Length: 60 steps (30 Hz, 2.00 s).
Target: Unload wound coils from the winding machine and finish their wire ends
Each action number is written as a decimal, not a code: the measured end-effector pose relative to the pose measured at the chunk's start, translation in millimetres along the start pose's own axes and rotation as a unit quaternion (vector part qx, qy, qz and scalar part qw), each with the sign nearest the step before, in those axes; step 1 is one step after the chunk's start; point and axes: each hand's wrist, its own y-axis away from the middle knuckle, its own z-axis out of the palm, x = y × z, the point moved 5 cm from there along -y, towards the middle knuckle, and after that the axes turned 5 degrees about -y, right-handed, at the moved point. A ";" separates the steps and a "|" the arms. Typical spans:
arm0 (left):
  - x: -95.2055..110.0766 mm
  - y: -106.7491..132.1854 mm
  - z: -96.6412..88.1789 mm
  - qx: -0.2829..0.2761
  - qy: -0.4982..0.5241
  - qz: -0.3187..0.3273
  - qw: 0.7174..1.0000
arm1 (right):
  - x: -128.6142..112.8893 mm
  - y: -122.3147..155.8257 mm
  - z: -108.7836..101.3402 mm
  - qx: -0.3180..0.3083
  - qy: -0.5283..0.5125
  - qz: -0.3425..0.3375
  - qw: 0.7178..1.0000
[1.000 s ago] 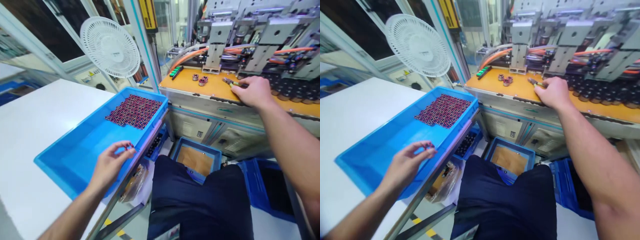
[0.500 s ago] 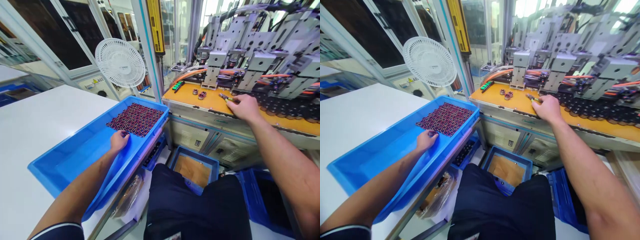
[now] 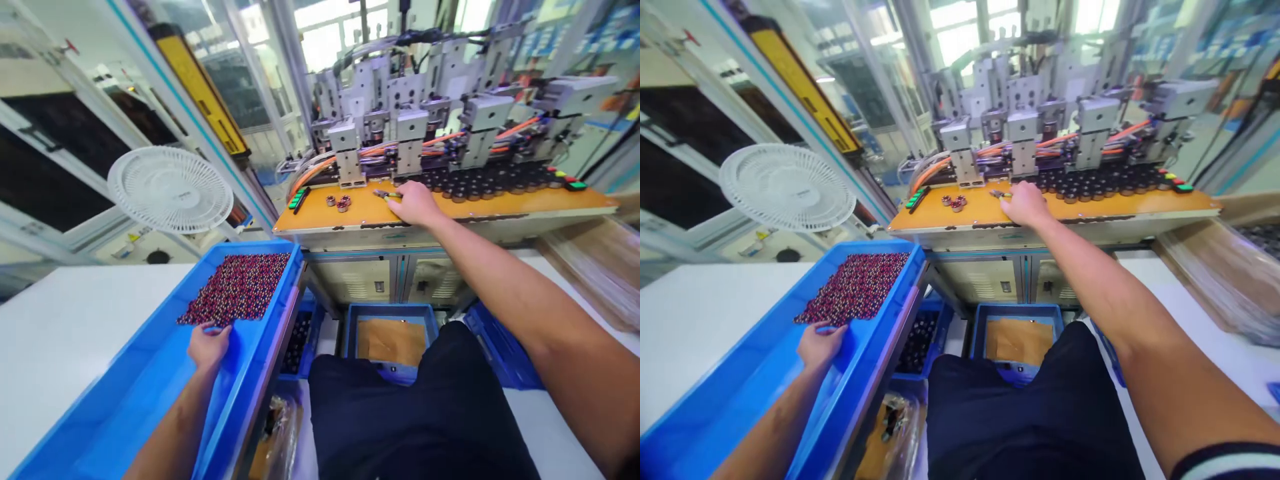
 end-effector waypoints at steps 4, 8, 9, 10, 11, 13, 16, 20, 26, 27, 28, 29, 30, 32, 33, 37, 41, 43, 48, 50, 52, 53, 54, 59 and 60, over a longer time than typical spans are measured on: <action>14.8 15.9 -15.4 0.017 -0.049 0.036 0.998 | 0.8 3.3 2.0 -0.001 -0.049 0.025 0.998; 51.8 36.9 -47.6 0.052 -0.070 0.129 0.988 | -0.8 7.6 0.1 0.003 -0.096 0.038 0.995; 67.8 44.6 -55.3 0.061 -0.060 0.157 0.984 | -1.7 8.3 -1.0 0.001 -0.098 0.038 0.994; 87.1 53.6 -61.5 0.067 -0.042 0.189 0.979 | -2.7 8.8 -2.0 -0.003 -0.094 0.036 0.995; 109.1 63.2 -66.4 0.073 -0.019 0.220 0.973 | -3.7 9.3 -2.8 -0.009 -0.086 0.032 0.996; 160.7 83.0 -70.3 0.073 0.041 0.295 0.952 | -5.2 10.1 -3.8 -0.023 -0.060 0.022 0.998; 243.1 106.9 -60.2 0.032 0.123 0.377 0.917 | -5.3 10.2 -4.9 -0.040 -0.026 0.006 0.999; 328.7 124.0 -27.9 -0.062 0.180 0.402 0.896 | -2.5 8.4 -5.9 -0.042 -0.028 -0.015 0.999; 366.7 124.2 -1.3 -0.112 0.234 0.368 0.893 | -1.4 5.5 -6.6 0.012 -0.089 -0.043 0.995; 367.2 124.3 0.0 -0.111 0.241 0.365 0.892 | -1.7 5.4 -7.2 0.024 -0.101 -0.047 0.994; 367.2 124.9 0.8 -0.105 0.247 0.362 0.892 | -1.9 5.6 -8.1 0.036 -0.111 -0.050 0.992; 366.9 125.8 1.3 -0.097 0.252 0.360 0.893 | -2.0 6.0 -9.2 0.049 -0.120 -0.051 0.990; 366.5 127.1 1.6 -0.088 0.256 0.358 0.893 | -1.9 6.8 -10.5 0.063 -0.128 -0.051 0.989; 364.6 130.2 1.6 -0.071 0.267 0.355 0.893 | -1.2 10.0 -13.8 0.097 -0.139 -0.045 0.985; 363.0 131.6 1.1 -0.065 0.274 0.353 0.892 | -0.8 12.5 -15.6 0.117 -0.142 -0.042 0.982; 349.9 137.2 -6.1 -0.059 0.326 0.344 0.879 | 0.0 25.3 -20.5 0.191 -0.154 -0.053 0.968; 320.5 154.7 -21.3 -0.069 0.414 0.331 0.845 | 1.8 29.9 -22.8 0.223 -0.171 -0.072 0.957; 296.8 173.6 -30.0 -0.083 0.461 0.331 0.819 | 0.8 28.0 -29.1 0.230 -0.185 -0.079 0.952; 214.0 242.2 -48.4 -0.131 0.541 0.343 0.757 | -27.0 61.0 -69.8 0.227 -0.224 -0.113 0.941; 179.7 271.6 -54.6 -0.134 0.564 0.351 0.735 | -47.5 108.0 -92.5 0.216 -0.247 -0.157 0.931; 150.0 297.2 -59.9 -0.103 0.569 0.361 0.732 | -72.9 171.2 -117.8 0.194 -0.304 -0.288 0.887; 137.8 308.2 -61.9 -0.080 0.564 0.370 0.734 | -85.0 203.5 -128.1 0.168 -0.306 -0.357 0.867; 127.9 318.1 -63.4 -0.055 0.560 0.384 0.732 | -95.9 233.4 -135.0 0.130 -0.284 -0.421 0.852; 108.3 349.8 -59.1 -0.036 0.547 0.477 0.687 | -99.5 298.7 -126.7 0.032 -0.096 -0.439 0.893; 108.0 352.2 -57.1 -0.046 0.548 0.483 0.682 | -94.9 301.8 -120.2 0.019 -0.079 -0.437 0.896</action>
